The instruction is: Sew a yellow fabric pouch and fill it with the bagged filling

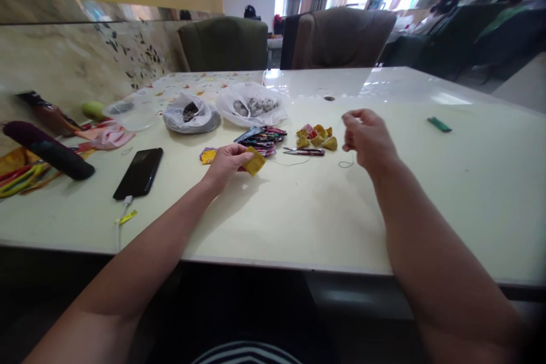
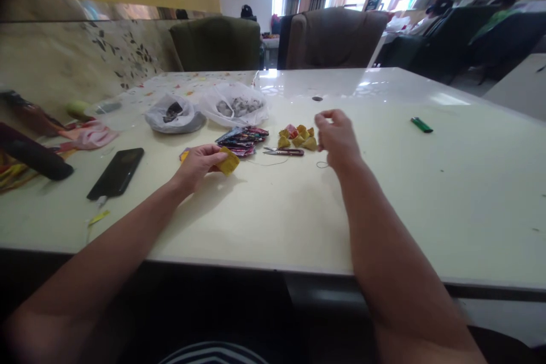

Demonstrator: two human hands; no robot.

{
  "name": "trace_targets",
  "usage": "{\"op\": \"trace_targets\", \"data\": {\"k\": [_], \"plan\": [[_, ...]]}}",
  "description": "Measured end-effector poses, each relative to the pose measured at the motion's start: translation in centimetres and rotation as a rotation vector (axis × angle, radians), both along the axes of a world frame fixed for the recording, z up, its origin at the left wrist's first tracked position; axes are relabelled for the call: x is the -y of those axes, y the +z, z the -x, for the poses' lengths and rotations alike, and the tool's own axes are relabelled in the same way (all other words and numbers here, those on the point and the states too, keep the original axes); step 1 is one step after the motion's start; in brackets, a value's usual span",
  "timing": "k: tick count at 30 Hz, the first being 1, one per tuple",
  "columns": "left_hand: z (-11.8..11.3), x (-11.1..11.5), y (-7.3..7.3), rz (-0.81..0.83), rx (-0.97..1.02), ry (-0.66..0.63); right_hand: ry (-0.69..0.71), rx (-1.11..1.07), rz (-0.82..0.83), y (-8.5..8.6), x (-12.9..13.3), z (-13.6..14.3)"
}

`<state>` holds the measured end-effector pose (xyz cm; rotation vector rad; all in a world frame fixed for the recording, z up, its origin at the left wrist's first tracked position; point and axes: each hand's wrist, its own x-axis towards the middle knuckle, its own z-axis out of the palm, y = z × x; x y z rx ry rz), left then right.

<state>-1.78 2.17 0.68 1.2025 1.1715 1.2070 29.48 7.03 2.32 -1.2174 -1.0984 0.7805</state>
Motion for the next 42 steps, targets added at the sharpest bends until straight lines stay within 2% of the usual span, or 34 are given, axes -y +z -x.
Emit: {"op": "trace_targets", "data": {"k": [4, 7, 10, 18, 42], "plan": [[-0.5, 0.4, -0.1, 0.013, -0.015, -0.029, 0.322, 0.068, 0.003, 0.2, 2.8, 6.0], [-0.8, 0.6, -0.2, 0.012, -0.029, -0.034, 0.435, 0.269, -0.133, 0.3, 4.8, 8.7], [-1.1, 0.9, -0.3, 0.011, -0.017, -0.045, 0.478, 0.372, -0.197, 0.0, 6.0, 10.0], [-1.7, 1.7, 0.1, -0.031, 0.001, -0.087, 0.481, 0.416, -0.122, -1.1, 6.1, 10.7], [-1.9, 1.9, 0.0, -0.051, 0.035, -0.079, 0.521, 0.422, -0.058, -0.9, 6.4, 10.8]]}}
